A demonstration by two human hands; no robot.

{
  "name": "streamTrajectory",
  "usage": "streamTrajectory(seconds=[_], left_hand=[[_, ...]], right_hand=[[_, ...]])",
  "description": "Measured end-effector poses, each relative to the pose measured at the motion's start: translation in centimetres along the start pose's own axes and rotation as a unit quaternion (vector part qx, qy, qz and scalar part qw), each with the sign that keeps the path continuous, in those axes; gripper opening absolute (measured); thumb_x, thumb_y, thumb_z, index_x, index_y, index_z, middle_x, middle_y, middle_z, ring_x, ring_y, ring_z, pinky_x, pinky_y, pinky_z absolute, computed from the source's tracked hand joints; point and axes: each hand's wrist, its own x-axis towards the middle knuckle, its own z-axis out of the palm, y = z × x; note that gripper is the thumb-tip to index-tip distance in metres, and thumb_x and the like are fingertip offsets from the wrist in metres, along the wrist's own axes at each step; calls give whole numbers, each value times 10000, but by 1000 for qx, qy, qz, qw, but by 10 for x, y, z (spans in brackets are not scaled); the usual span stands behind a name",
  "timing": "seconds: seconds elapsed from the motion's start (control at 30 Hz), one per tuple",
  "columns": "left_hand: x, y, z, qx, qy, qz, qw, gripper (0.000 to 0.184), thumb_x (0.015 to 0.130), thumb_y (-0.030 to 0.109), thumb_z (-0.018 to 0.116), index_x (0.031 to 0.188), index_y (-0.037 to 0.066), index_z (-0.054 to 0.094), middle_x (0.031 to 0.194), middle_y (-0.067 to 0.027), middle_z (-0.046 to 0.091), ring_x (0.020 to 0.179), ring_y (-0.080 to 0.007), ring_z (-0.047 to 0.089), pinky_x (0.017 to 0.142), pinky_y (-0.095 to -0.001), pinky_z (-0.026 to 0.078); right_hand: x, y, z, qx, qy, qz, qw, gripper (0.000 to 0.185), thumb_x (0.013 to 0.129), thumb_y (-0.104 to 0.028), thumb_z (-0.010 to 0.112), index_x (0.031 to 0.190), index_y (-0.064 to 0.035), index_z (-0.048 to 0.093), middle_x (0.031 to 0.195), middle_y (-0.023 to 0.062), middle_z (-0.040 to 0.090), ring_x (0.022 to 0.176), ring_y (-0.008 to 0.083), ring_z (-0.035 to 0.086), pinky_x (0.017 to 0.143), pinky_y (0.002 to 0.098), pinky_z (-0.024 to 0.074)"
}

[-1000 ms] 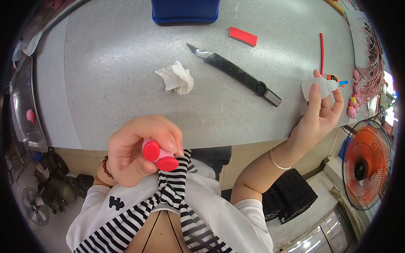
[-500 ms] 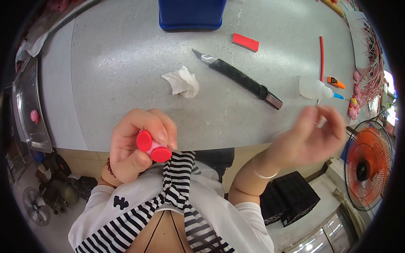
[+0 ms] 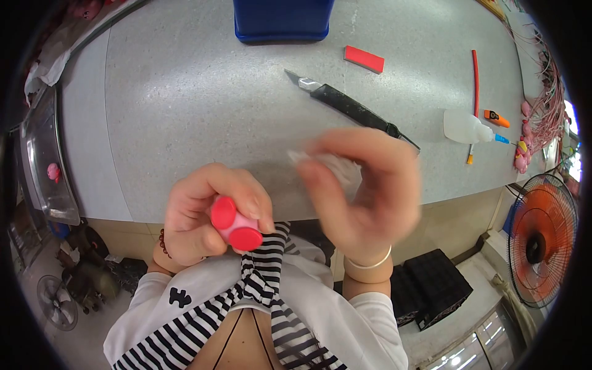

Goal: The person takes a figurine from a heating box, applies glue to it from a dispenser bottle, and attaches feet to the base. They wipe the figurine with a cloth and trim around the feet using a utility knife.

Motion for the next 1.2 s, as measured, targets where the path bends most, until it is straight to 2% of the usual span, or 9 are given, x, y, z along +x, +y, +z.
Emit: streamTrajectory(seconds=[0.07,0.3,0.37,0.4,0.47,0.9,1.03,1.13,1.2], left_hand=[[3,-4,1,2,-26,11,1000,341,801,80,582,1066,-43,407,1022,-141,530,960,-151,504,836,-268,387],[5,-11,3,-4,7,29,1000,389,757,-7,609,1080,-42,395,1065,-173,533,967,-165,529,843,-286,416],[6,-11,4,31,-6,29,999,378,764,-10,599,1085,-39,401,1074,-177,529,965,-160,530,847,-289,416],[7,-11,5,30,-6,29,999,378,764,-10,599,1085,-39,401,1074,-177,529,965,-160,530,847,-289,416],[7,-13,8,92,37,47,994,432,740,127,667,1001,-53,375,1036,-329,496,941,-246,557,827,-305,432],[10,-8,7,148,29,65,986,400,665,13,641,986,-50,410,1001,-282,523,951,-251,551,821,-318,432],[11,-13,6,148,37,98,983,339,673,11,627,953,-32,438,965,-268,542,885,-227,571,760,-284,452],[13,-13,3,192,27,112,975,288,678,7,621,920,-27,467,946,-260,550,831,-208,581,725,-268,456],[12,-11,1,242,11,128,962,263,678,3,619,902,-28,484,935,-255,554,805,-198,583,712,-264,456]], right_hand=[[-1,-5,-3,105,61,33,992,151,664,-2,690,765,-9,578,790,110,542,681,181,562,556,245,473],[4,-9,-19,246,-143,-59,957,262,558,-129,770,727,-32,596,814,104,540,637,181,545,557,240,461],[9,-11,-16,109,-178,-170,963,267,481,-91,754,694,-40,601,768,78,572,621,176,530,530,241,437],[-1,-14,-6,93,-86,-150,980,277,431,-82,727,672,-36,599,729,63,592,617,172,523,522,225,422],[-1,-17,-9,51,-115,-147,981,260,517,-104,742,700,-65,561,727,50,572,631,180,500,513,232,391],[-1,-11,-12,-44,-184,-279,941,220,630,-111,713,767,-79,544,765,48,593,653,180,539,471,237,350],[-5,-12,-12,-39,-193,-275,941,191,643,-40,687,756,-68,536,756,71,587,659,193,547,478,238,358],[-7,-11,-4,9,-117,-244,963,217,472,-10,658,679,-4,593,688,93,595,598,167,561,467,237,416],[-11,-19,-5,9,-81,-92,992,268,425,37,662,680,10,584,678,108,586,550,169,544,457,241,424]])
